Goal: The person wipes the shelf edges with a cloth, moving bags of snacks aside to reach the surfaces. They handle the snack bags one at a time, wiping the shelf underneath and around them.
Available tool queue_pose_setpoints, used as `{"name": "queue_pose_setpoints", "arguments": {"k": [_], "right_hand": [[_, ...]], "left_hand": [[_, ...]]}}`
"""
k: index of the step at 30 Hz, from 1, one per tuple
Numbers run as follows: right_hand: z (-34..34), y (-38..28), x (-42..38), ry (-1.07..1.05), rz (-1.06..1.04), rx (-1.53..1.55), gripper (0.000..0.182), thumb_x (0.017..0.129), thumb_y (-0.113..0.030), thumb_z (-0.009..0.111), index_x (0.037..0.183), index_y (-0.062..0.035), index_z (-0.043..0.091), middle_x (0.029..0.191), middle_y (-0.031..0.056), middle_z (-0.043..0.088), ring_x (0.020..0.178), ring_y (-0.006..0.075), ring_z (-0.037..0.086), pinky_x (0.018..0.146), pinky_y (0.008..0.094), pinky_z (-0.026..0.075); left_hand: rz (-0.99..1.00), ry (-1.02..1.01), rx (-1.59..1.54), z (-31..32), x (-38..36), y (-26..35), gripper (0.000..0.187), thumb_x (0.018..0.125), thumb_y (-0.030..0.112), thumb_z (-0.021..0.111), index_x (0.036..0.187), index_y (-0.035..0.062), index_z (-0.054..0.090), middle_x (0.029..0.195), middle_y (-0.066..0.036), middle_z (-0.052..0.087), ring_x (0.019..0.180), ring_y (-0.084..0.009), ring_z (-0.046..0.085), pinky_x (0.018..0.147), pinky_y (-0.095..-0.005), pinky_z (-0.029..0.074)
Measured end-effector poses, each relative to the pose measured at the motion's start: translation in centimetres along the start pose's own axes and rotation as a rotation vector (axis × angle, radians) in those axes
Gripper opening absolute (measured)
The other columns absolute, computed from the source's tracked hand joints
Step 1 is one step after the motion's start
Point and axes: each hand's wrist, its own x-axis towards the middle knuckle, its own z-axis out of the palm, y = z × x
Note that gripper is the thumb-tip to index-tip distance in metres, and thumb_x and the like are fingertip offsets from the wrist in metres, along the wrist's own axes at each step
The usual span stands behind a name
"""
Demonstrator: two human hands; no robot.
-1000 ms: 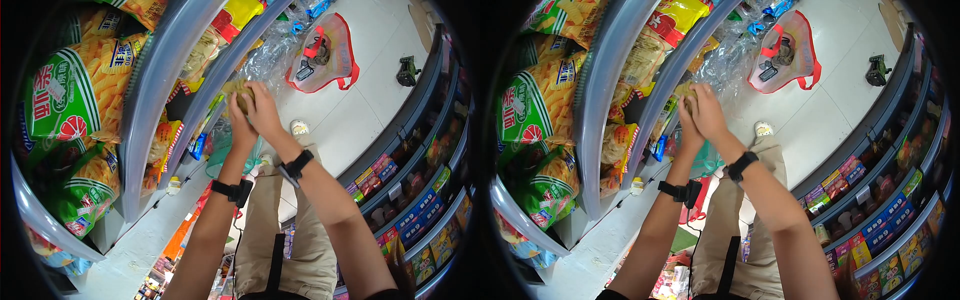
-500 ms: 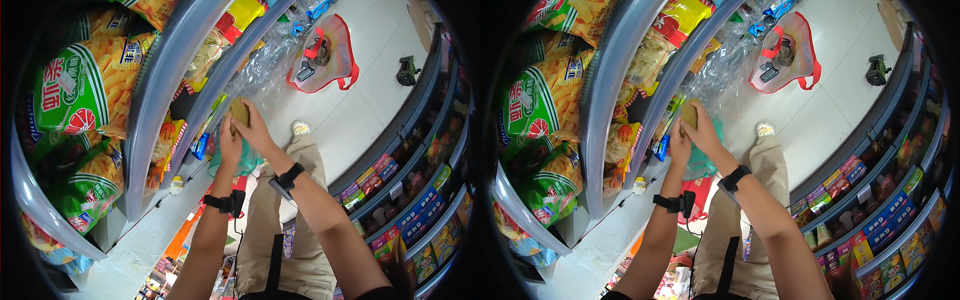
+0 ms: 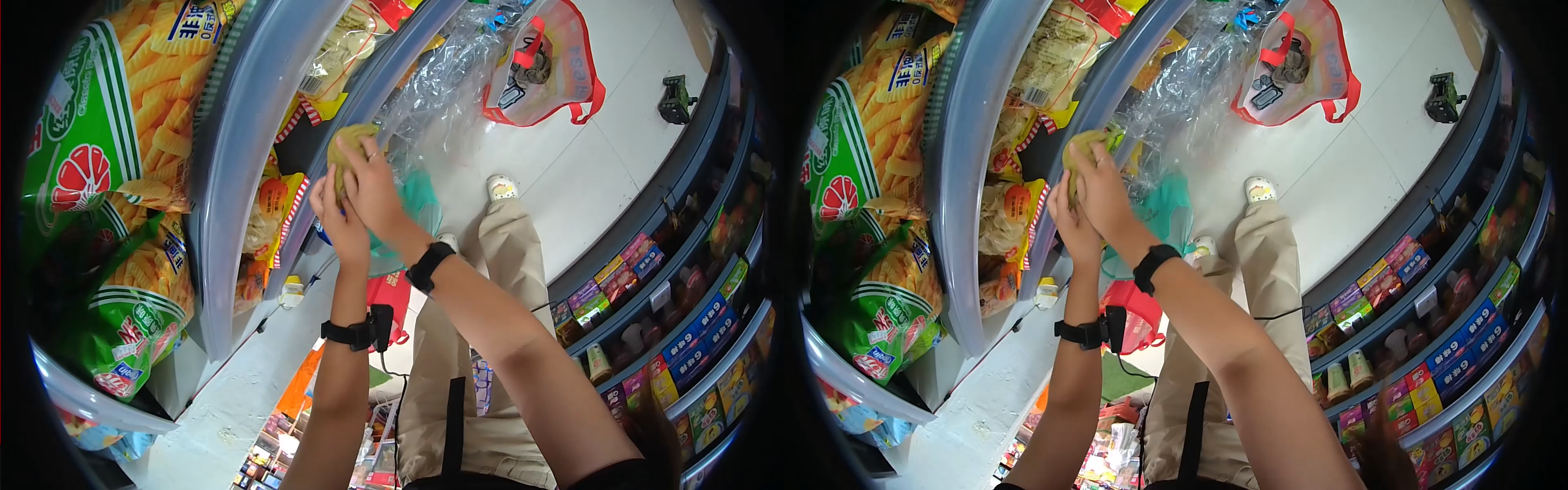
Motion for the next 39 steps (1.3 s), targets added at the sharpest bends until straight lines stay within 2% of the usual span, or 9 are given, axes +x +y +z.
{"name": "queue_pose_setpoints", "arguments": {"k": [11, 15, 17, 19, 28, 29, 30, 32, 39], "right_hand": [[2.8, 1.3, -4.3, -0.432, -0.242, -0.269, 0.032, 0.079, -0.014, 0.055, 0.111, -0.0094, 0.059, 0.116, 0.0094, 0.048, 0.105, 0.0291, 0.051, 0.083, 0.0369, 0.050], [-1.0, 2.4, 0.3, -0.383, -0.393, -0.393, 0.026, 0.079, -0.016, 0.055, 0.104, -0.0115, 0.062, 0.115, 0.0070, 0.048, 0.104, 0.0278, 0.052, 0.082, 0.0373, 0.051], [-2.4, 3.5, 2.2, -0.257, -0.508, -0.507, 0.042, 0.078, -0.014, 0.059, 0.118, -0.0209, 0.059, 0.119, 0.0067, 0.051, 0.100, 0.0302, 0.054, 0.078, 0.0370, 0.051], [-4.1, 3.2, 4.0, -0.226, -0.404, -0.445, 0.042, 0.077, -0.012, 0.060, 0.118, -0.0204, 0.059, 0.120, 0.0073, 0.050, 0.100, 0.0310, 0.054, 0.079, 0.0372, 0.051], [-1.6, 1.1, 1.9, -0.135, -0.125, -0.099, 0.040, 0.080, -0.001, 0.054, 0.119, -0.0085, 0.054, 0.124, 0.0223, 0.043, 0.106, 0.0394, 0.051, 0.089, 0.0391, 0.046], [-0.7, 0.9, 1.1, -0.190, -0.108, -0.081, 0.039, 0.081, -0.003, 0.053, 0.120, -0.0073, 0.053, 0.123, 0.0223, 0.044, 0.108, 0.0397, 0.050, 0.091, 0.0389, 0.045], [0.2, 0.8, 0.1, -0.245, -0.091, -0.064, 0.038, 0.083, -0.005, 0.053, 0.120, -0.0061, 0.052, 0.122, 0.0223, 0.044, 0.109, 0.0399, 0.050, 0.093, 0.0386, 0.044], [1.7, 0.3, -2.3, -0.289, -0.098, -0.105, 0.037, 0.084, -0.007, 0.053, 0.121, -0.0065, 0.051, 0.121, 0.0212, 0.044, 0.110, 0.0389, 0.049, 0.093, 0.0389, 0.044], [1.7, 1.4, -2.9, -0.493, -0.312, -0.313, 0.035, 0.083, -0.011, 0.050, 0.118, -0.0079, 0.051, 0.119, 0.0139, 0.046, 0.108, 0.0324, 0.051, 0.084, 0.0403, 0.050]], "left_hand": [[-0.152, 0.031, 0.029, -2.2, -5.0, -5.0, 0.051, 0.089, 0.004, 0.052, 0.138, 0.0058, 0.039, 0.133, -0.017, 0.039, 0.118, -0.0316, 0.042, 0.101, -0.0383, 0.033], [0.016, -0.102, 0.127, 1.6, -1.5, -3.9, 0.048, 0.088, 0.004, 0.053, 0.135, 0.0040, 0.043, 0.131, -0.021, 0.039, 0.120, -0.0362, 0.042, 0.099, -0.0385, 0.036], [0.104, -0.137, 0.156, 3.3, -0.1, -1.9, 0.047, 0.088, 0.005, 0.053, 0.134, 0.0034, 0.044, 0.131, -0.022, 0.039, 0.120, -0.0378, 0.042, 0.098, -0.0386, 0.037], [-0.036, -0.168, -0.110, 4.7, 1.4, 0.6, 0.048, 0.086, 0.005, 0.054, 0.133, 0.0030, 0.044, 0.129, -0.024, 0.039, 0.118, -0.0406, 0.045, 0.095, -0.0388, 0.040], [-0.091, -0.153, -0.100, 1.0, 1.1, 1.1, 0.059, 0.090, 0.004, 0.050, 0.144, 0.0042, 0.026, 0.134, -0.022, 0.047, 0.122, -0.0273, 0.048, 0.100, -0.0352, 0.037], [-0.147, -0.162, -0.121, 0.4, 0.3, -0.1, 0.065, 0.084, -0.003, 0.049, 0.144, 0.0052, 0.024, 0.134, -0.025, 0.045, 0.121, -0.0392, 0.046, 0.100, -0.0399, 0.038], [-0.150, -0.162, -0.122, -0.2, -0.5, -1.5, 0.065, 0.084, -0.003, 0.049, 0.144, 0.0052, 0.024, 0.134, -0.025, 0.045, 0.121, -0.0392, 0.046, 0.100, -0.0399, 0.038], [-0.004, -0.106, -0.054, -1.3, -1.9, -3.3, 0.065, 0.087, 0.003, 0.052, 0.145, 0.0031, 0.023, 0.138, -0.021, 0.043, 0.124, -0.0342, 0.045, 0.101, -0.0382, 0.036], [-0.178, -0.244, 0.084, -2.2, -3.1, -4.1, 0.067, 0.086, 0.009, 0.056, 0.144, 0.0015, 0.024, 0.131, -0.021, 0.047, 0.117, -0.0356, 0.048, 0.098, -0.0391, 0.037]]}}
